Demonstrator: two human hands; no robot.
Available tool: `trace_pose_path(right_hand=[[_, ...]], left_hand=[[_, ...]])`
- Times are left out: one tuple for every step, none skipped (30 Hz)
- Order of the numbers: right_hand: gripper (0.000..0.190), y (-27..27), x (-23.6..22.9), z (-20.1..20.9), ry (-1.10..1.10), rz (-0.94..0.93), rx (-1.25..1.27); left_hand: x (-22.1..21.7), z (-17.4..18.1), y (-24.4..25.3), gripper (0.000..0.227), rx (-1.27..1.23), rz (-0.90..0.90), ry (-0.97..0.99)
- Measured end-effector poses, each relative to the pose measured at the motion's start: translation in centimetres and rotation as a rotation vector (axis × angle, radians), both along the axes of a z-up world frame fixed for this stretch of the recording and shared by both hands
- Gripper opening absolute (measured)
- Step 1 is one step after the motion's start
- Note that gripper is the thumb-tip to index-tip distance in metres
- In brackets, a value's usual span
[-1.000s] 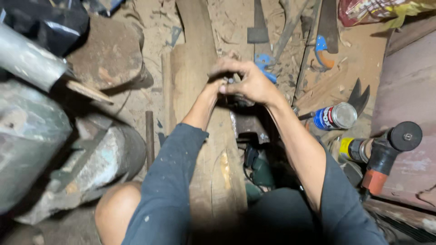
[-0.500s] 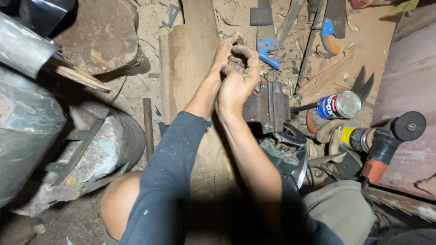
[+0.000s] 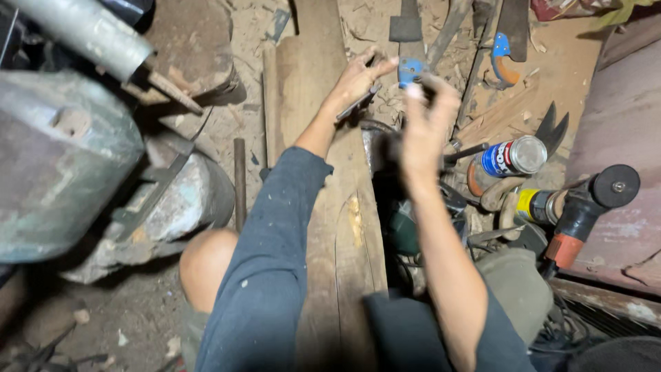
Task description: The person marks a curved line on a wooden plank using a compass, then uses a handheld electric carving machine to cut along the marked line. The person holds the tool with both hands and guides it along the curve, producing wood shavings.
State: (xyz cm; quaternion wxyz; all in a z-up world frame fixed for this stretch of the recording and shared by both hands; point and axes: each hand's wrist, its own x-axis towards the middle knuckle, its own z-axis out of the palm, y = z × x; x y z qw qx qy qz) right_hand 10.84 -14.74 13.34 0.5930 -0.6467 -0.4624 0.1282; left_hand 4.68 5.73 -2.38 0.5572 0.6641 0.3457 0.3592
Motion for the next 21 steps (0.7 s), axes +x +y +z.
trace_pose_path(right_hand=[[0.034,-2.8,1.9,-0.2,-0.046,0.029,-0.101],[0.032,-6.0,3.3,-0.7,-0.089,0.051,-0.198],[0.036,-8.8,4.0,-1.6,-0.05,0.079,-0.357],[0.039,-11.3,4.1,-2.6,-0.015,0.108,-0.514],[0.043,-14.0,3.2,-3.7,0.003,0.192,-0.598],[0.047,-16.6,2.1,-4.5,0.022,0.279,-0.685],[0.052,-19.1,1.0,-4.9,0.155,0.354,-0.798],[0.056,-20.8,-0.3,-5.2,0.286,0.428,-0.902],[0.058,-22.5,-1.8,-5.2,0.471,0.417,-0.943],[0.061,-23.5,-3.1,-4.9,0.656,0.399,-0.97],[0.06,-23.6,-4.0,-4.7,0.737,0.395,-0.933],[0.058,-24.1,-4.8,-4.4,0.822,0.394,-0.908],[0.057,-24.5,-5.3,-4.1,0.906,0.392,-0.882],[0.056,-24.6,-5.5,-3.8,0.905,0.382,-0.879],[0.056,-24.4,-5.5,-3.5,0.904,0.372,-0.875],[0.055,-23.9,-5.5,-3.4,0.901,0.364,-0.863],[0.055,-23.2,-5.3,-3.4,0.88,0.383,-0.845],[0.055,-23.5,-5.3,-3.4,0.87,0.395,-0.846],[0.056,-24.1,-5.6,-3.6,0.86,0.406,-0.847],[0.056,-24.0,-5.5,-3.6,0.868,0.415,-0.812],[0.055,-24.0,-5.6,-3.6,0.876,0.424,-0.777]], left_hand=[[-0.4,0.8,-0.3,0.072,-0.06,-0.022,0.062],[-1.2,1.8,-0.9,0.07,-0.115,-0.055,0.127],[-2.1,2.7,-2.0,0.072,-0.253,-0.047,0.094],[-3.1,3.8,-2.9,0.075,-0.388,-0.041,0.056],[-4.2,4.8,-3.7,0.078,-0.523,-0.035,0.019],[-5.3,5.7,-4.8,0.08,-0.422,0.034,0.092],[-6.7,6.5,-6.0,0.084,-0.318,0.101,0.165],[-8.0,7.4,-6.6,0.088,-0.204,0.168,0.236],[-9.7,8.0,-8.0,0.083,-0.111,0.17,0.311],[-11.3,8.7,-9.5,0.078,-0.009,0.17,0.385],[-13.1,9.6,-10.6,0.07,0.084,0.121,0.507],[-14.9,10.2,-13.0,0.062,0.164,0.074,0.633],[-16.5,10.9,-15.1,0.061,0.095,0.006,0.717],[-18.3,11.9,-17.3,0.059,0.022,-0.063,0.799],[-19.7,12.7,-20.5,0.051,0.039,-0.107,0.836],[-20.8,13.8,-23.4,0.044,0.064,-0.149,0.874],[-21.8,15.1,-26.1,0.043,0.189,-0.145,0.782],[-22.8,16.1,-29.6,0.043,0.292,-0.152,0.694],[-23.5,17.2,-32.5,0.043,0.302,-0.195,0.714],[-23.8,18.2,-34.4,0.043,0.332,-0.235,0.726],[-24.1,19.1,-36.3,0.043,0.327,-0.259,0.703]])
